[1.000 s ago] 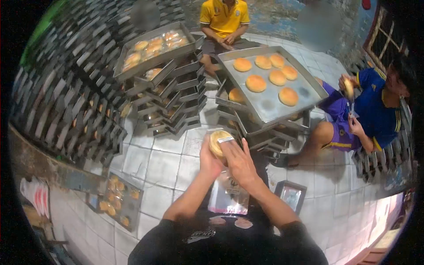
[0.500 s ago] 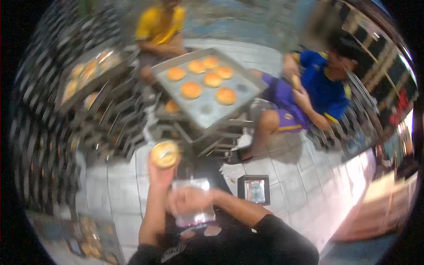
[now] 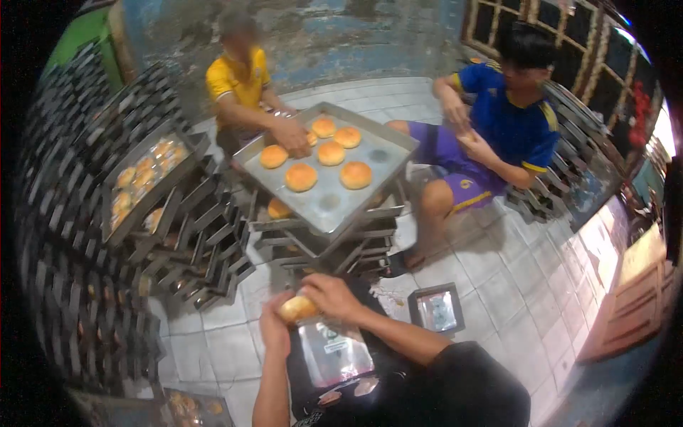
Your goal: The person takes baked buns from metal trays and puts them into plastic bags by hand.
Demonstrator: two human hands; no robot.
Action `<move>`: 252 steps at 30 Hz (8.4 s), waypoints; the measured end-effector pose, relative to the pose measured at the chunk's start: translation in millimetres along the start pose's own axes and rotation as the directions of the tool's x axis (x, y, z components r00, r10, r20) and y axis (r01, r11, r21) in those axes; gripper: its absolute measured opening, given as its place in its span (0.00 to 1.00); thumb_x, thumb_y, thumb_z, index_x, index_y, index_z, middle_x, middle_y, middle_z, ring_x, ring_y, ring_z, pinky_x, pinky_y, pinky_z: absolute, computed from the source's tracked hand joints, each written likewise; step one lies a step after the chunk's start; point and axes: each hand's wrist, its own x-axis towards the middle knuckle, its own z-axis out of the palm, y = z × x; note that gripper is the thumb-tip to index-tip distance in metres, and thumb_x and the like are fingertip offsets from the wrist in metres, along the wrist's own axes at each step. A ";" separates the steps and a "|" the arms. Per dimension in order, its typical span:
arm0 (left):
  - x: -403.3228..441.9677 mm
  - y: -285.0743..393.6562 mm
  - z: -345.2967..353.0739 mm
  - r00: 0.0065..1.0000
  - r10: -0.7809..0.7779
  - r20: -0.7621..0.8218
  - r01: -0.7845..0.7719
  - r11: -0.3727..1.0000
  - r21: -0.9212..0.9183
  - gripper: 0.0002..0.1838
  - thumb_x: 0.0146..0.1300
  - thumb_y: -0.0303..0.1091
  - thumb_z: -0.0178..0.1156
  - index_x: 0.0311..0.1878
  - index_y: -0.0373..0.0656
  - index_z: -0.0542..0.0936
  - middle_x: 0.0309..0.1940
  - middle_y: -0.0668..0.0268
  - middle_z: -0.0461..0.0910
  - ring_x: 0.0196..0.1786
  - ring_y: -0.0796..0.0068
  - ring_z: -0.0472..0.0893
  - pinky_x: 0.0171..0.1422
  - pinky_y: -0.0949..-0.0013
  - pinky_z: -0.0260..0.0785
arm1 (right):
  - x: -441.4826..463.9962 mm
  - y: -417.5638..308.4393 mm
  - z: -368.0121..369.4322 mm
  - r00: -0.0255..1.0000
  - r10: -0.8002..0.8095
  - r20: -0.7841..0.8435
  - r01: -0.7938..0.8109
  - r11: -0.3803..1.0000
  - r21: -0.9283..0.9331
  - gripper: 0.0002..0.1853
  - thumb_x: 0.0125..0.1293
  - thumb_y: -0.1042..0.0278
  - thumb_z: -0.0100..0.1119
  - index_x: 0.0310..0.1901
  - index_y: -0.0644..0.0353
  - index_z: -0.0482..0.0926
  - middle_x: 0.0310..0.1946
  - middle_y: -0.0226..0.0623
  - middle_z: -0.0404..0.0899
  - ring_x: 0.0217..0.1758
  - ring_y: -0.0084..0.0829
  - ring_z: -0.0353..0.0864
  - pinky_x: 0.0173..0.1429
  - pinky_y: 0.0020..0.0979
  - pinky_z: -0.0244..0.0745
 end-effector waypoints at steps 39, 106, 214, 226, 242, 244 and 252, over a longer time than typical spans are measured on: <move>-76.0 -4.4 -4.6 0.798 0.350 0.490 -0.548 0.085 0.832 0.23 0.63 0.35 0.70 0.62 0.46 0.83 0.73 0.50 0.71 0.77 0.42 0.67 0.79 0.46 0.61 | 4.8 -50.9 -104.0 0.979 -0.080 -0.187 0.037 0.974 -0.225 0.34 0.65 0.71 0.70 0.71 0.68 0.69 0.64 0.58 0.76 0.65 0.56 0.78 0.70 0.44 0.74; 18.2 10.2 5.7 0.913 -0.327 0.243 0.407 0.707 -0.579 0.22 0.77 0.52 0.53 0.61 0.45 0.80 0.57 0.60 0.84 0.60 0.61 0.83 0.71 0.57 0.73 | -40.7 -16.3 31.0 0.873 -0.414 0.257 0.481 0.818 -0.317 0.32 0.58 0.74 0.69 0.67 0.62 0.75 0.66 0.47 0.79 0.74 0.46 0.75 0.79 0.60 0.59; -9.3 -13.1 1.1 0.981 -0.192 -0.017 0.178 0.937 -0.301 0.14 0.81 0.38 0.50 0.54 0.37 0.77 0.51 0.49 0.86 0.50 0.58 0.88 0.53 0.58 0.82 | 175.3 18.3 -201.8 0.997 -0.025 -0.078 -0.009 0.913 -0.407 0.33 0.60 0.59 0.74 0.63 0.67 0.74 0.48 0.50 0.83 0.50 0.40 0.86 0.54 0.40 0.81; 48.2 18.7 28.5 0.945 -0.326 0.001 0.279 0.807 -0.520 0.14 0.74 0.41 0.62 0.52 0.40 0.78 0.51 0.56 0.85 0.51 0.57 0.86 0.58 0.51 0.82 | -3.6 -21.8 -18.1 0.726 -0.655 0.209 0.682 0.647 -0.341 0.27 0.48 0.78 0.71 0.54 0.59 0.80 0.57 0.45 0.80 0.63 0.51 0.80 0.68 0.46 0.77; -36.2 -1.7 37.2 0.996 -0.012 -0.090 -0.010 0.973 -0.230 0.26 0.81 0.52 0.47 0.69 0.43 0.72 0.66 0.59 0.78 0.66 0.59 0.78 0.75 0.55 0.69 | -23.5 -42.5 22.8 0.857 -0.397 0.328 0.514 0.689 -0.511 0.36 0.58 0.74 0.63 0.70 0.67 0.68 0.70 0.50 0.71 0.78 0.45 0.66 0.85 0.55 0.50; -10.5 3.7 12.5 0.998 -0.063 -0.011 0.057 0.951 -0.303 0.23 0.80 0.51 0.49 0.66 0.44 0.74 0.62 0.60 0.80 0.64 0.61 0.79 0.73 0.55 0.70 | -16.6 -29.0 35.8 0.875 -0.412 0.253 0.484 0.753 -0.446 0.36 0.59 0.74 0.62 0.72 0.65 0.68 0.69 0.48 0.72 0.79 0.46 0.65 0.85 0.57 0.49; 20.9 12.8 39.9 0.980 -0.089 -0.180 -0.031 0.817 -0.576 0.28 0.78 0.57 0.51 0.68 0.45 0.71 0.64 0.57 0.75 0.64 0.58 0.78 0.68 0.50 0.75 | 9.1 -34.4 19.7 0.817 -0.495 0.294 0.562 0.799 -0.216 0.22 0.65 0.70 0.63 0.61 0.61 0.74 0.54 0.46 0.79 0.64 0.46 0.77 0.75 0.57 0.62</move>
